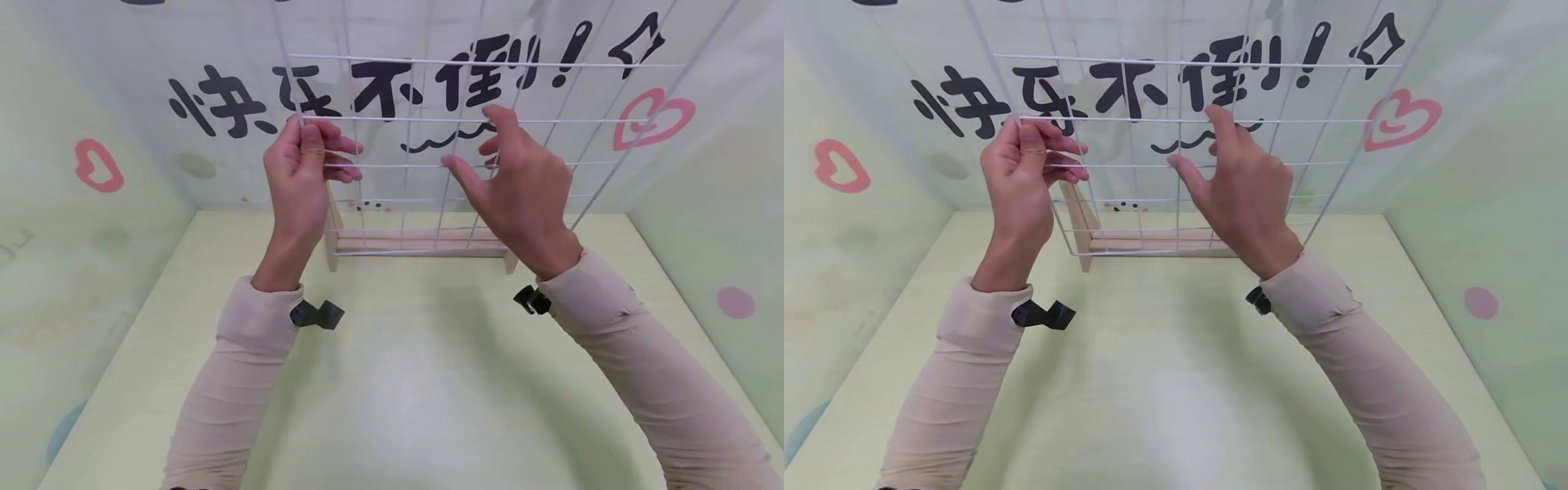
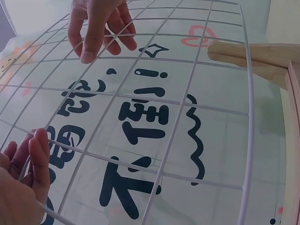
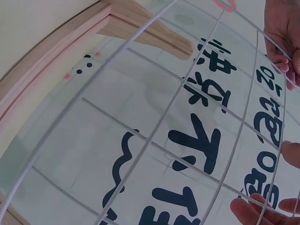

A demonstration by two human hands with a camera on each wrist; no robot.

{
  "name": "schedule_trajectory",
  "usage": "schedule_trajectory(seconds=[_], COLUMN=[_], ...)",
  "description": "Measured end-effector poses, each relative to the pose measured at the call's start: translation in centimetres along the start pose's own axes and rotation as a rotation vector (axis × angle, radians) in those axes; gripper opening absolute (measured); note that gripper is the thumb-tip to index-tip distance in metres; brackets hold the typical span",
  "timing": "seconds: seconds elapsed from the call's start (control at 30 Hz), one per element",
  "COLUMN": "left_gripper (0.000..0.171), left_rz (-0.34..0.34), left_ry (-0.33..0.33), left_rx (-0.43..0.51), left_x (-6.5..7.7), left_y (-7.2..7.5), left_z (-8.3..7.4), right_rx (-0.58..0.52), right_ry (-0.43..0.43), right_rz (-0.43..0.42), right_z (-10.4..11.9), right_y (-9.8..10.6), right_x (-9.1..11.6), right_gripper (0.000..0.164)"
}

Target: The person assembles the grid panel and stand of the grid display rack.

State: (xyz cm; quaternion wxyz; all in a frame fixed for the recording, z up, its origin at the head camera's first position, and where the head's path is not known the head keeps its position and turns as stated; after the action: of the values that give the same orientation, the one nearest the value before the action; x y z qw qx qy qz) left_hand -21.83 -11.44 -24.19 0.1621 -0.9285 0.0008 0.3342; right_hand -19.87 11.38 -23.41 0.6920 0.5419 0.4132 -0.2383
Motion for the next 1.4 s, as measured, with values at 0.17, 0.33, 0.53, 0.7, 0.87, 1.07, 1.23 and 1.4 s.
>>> schedule_trajectory(seconds=[0.17, 0.33, 0.53, 0.7, 0.87, 1.07, 1.23, 1.4], left_gripper=[0.016, 0.018, 0.021, 0.025, 0.03, 0.036, 0.044, 0.056], left_rz=[0.028, 0.077, 0.162, 0.206, 0.21, 0.082, 0.042, 0.097], left_ry=[-0.015, 0.016, 0.064, 0.1, 0.091, 0.091, 0.244, 0.474], left_rx=[0.005, 0.024, 0.064, -0.021, -0.219, -0.44, -0.598, -0.683], left_x=[-0.3, 0.0, 0.2, 0.0, 0.8, 2.2, 3.6, 5.3], left_y=[-0.4, -0.3, 0.3, 0.6, 1.0, 4.3, 7.8, 9.7], left_z=[-0.6, -0.6, -0.7, -0.9, -1.5, 0.8, 5.7, 9.4], right_rx=[-0.008, -0.032, -0.05, -0.048, -0.019, -0.023, -0.037, -0.041], right_ry=[-0.047, -0.091, -0.108, -0.123, -0.139, -0.23, -0.323, -0.371], right_rz=[0.002, 0.034, 0.056, 0.064, 0.063, 0.081, 0.125, 0.124], right_z=[-0.1, 0.1, 0.0, 0.0, -0.2, -0.9, -1.3, -1.8], right_y=[0.3, 0.3, -0.1, -0.3, -0.2, 0.0, -0.2, -0.6], right_x=[-0.6, -0.7, -1.0, -1.4, -2.0, -3.0, -4.0, -5.0], right_gripper=[0.052, 0.049, 0.048, 0.05, 0.053, 0.056, 0.059, 0.06])
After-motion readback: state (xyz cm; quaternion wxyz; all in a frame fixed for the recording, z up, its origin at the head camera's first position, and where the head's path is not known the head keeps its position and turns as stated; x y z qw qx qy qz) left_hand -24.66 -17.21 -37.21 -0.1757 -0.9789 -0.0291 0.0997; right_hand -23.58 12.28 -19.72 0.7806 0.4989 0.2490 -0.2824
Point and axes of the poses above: each hand's wrist, its own x-axis away from the middle knuckle, its own y-axis out of the back of the hand, z = x × y, the point moved 1 cm from there along -x, towards the middle knuckle, and after that the axes turned 8 degrees about x, right-handed, at the moved point
